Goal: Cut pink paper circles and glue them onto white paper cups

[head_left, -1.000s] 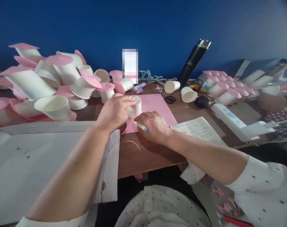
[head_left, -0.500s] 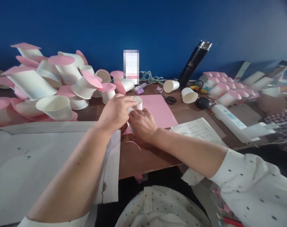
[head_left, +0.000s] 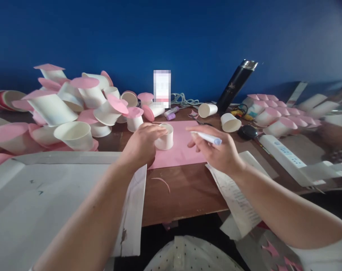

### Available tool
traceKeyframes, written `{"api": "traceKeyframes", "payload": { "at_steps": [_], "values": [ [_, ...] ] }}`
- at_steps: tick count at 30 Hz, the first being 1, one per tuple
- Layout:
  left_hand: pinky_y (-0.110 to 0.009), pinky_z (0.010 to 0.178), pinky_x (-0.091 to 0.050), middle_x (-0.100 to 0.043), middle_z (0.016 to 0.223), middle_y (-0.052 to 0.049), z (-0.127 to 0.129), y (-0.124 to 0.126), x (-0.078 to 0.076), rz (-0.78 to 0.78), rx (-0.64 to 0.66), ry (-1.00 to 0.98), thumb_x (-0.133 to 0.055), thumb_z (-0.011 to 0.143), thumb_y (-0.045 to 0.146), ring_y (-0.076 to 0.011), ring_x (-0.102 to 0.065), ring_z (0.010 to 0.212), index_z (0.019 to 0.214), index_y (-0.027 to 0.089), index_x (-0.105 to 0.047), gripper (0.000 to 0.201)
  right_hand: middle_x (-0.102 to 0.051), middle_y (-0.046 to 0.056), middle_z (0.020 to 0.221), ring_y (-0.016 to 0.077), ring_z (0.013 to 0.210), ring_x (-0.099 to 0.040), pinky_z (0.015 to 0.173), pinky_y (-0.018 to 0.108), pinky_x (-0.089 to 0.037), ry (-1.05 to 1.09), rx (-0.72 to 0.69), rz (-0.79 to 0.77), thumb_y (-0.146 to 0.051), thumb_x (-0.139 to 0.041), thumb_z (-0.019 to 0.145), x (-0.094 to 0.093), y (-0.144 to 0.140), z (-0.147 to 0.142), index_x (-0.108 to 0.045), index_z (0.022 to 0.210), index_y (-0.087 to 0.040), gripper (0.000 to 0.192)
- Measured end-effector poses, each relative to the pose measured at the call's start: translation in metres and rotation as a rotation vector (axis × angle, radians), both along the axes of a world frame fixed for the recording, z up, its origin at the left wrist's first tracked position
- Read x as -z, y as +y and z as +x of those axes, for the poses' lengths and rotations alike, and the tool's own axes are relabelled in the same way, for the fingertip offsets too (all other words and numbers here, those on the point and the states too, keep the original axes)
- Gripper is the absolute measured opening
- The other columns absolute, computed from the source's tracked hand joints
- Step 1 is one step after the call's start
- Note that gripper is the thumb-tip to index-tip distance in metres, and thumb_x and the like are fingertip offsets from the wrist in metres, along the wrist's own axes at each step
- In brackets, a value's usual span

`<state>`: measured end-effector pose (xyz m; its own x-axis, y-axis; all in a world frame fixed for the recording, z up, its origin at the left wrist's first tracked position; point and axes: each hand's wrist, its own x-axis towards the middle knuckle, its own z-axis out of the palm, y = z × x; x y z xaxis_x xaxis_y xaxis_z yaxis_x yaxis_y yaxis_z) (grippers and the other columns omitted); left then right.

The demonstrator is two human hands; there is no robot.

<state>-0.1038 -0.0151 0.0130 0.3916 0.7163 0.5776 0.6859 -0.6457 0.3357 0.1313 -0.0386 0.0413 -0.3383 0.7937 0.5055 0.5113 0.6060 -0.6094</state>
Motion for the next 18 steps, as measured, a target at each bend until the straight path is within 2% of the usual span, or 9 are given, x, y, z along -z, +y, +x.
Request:
{"api": "traceKeyframes", "payload": {
  "at_steps": [3, 5, 7, 9, 13, 16, 18],
  "values": [
    [-0.041, 0.098, -0.048, -0.068, 0.117, -0.004, 0.0, -0.002, 0.002, 0.034, 0.001, -0.045, -0.042, 0.069, -0.005, -0.0215, -0.059, 0.11, 0.112, 0.019, -0.068, 0.055, -0.069, 0.006, 0.105, 0.019, 0.088, -0.068, 0.076, 0.034, -0.055, 0.111, 0.046, 0.001, -0.04, -0.055, 0.091, 0.004, 0.021, -0.007, -0.056, 0.118, -0.023, 0.032],
    [-0.041, 0.098, -0.048, -0.067, 0.118, -0.005, 0.0, -0.003, 0.002, 0.043, -0.007, -0.025, -0.042, 0.072, -0.004, -0.0214, -0.058, 0.113, 0.114, 0.019, -0.066, 0.053, -0.062, 0.009, 0.122, 0.0245, 0.104, -0.064, 0.084, 0.04, -0.053, 0.047, -0.013, -0.01, -0.044, -0.068, 0.081, 0.01, 0.033, -0.017, -0.05, 0.124, -0.024, 0.05],
    [-0.042, 0.101, -0.046, -0.065, 0.121, -0.006, 0.001, -0.005, 0.0, 0.039, -0.011, 0.002, -0.041, 0.075, -0.004, -0.0207, -0.056, 0.115, 0.119, 0.019, -0.063, 0.055, -0.059, 0.011, 0.126, 0.0285, 0.114, -0.059, 0.087, 0.043, -0.051, -0.041, -0.056, -0.022, -0.045, -0.074, 0.075, 0.02, 0.04, -0.028, -0.046, 0.125, -0.024, 0.061],
    [-0.04, 0.101, -0.046, -0.063, 0.124, -0.006, 0.002, -0.007, -0.001, 0.047, -0.036, -0.002, -0.037, 0.076, -0.005, -0.0191, -0.056, 0.116, 0.125, 0.019, -0.059, 0.06, -0.061, 0.009, 0.122, 0.028, 0.108, -0.061, 0.083, 0.041, -0.052, -0.077, -0.048, -0.054, -0.041, -0.076, 0.073, 0.031, 0.044, -0.038, -0.045, 0.122, -0.025, 0.06],
    [-0.036, 0.105, -0.044, -0.058, 0.132, -0.005, 0.004, -0.009, -0.004, 0.045, -0.075, -0.01, -0.032, 0.073, -0.008, -0.0168, -0.053, 0.122, 0.132, 0.021, -0.052, 0.069, -0.064, 0.008, 0.114, 0.0272, 0.099, -0.065, 0.08, 0.04, -0.052, -0.015, 0.034, -0.089, -0.037, -0.073, 0.074, 0.049, 0.048, -0.048, -0.043, 0.12, -0.025, 0.056],
    [-0.035, 0.107, -0.043, -0.056, 0.135, -0.004, 0.003, -0.009, -0.006, 0.066, -0.111, -0.058, -0.031, 0.07, -0.01, -0.0162, -0.05, 0.125, 0.136, 0.022, -0.048, 0.075, -0.064, 0.008, 0.111, 0.0263, 0.099, -0.065, 0.081, 0.039, -0.052, 0.026, 0.028, -0.033, -0.035, -0.07, 0.077, 0.047, 0.049, -0.045, -0.044, 0.119, -0.024, 0.05],
    [-0.035, 0.105, -0.043, -0.056, 0.133, -0.005, 0.001, -0.009, -0.007, 0.103, -0.184, -0.107, -0.032, 0.071, -0.009, -0.0168, -0.052, 0.123, 0.137, 0.021, -0.047, 0.074, -0.063, 0.009, 0.113, 0.0259, 0.102, -0.063, 0.084, 0.04, -0.051, 0.064, 0.05, 0.046, -0.035, -0.068, 0.079, 0.039, 0.05, -0.037, -0.044, 0.12, -0.024, 0.048]
  ]
}}
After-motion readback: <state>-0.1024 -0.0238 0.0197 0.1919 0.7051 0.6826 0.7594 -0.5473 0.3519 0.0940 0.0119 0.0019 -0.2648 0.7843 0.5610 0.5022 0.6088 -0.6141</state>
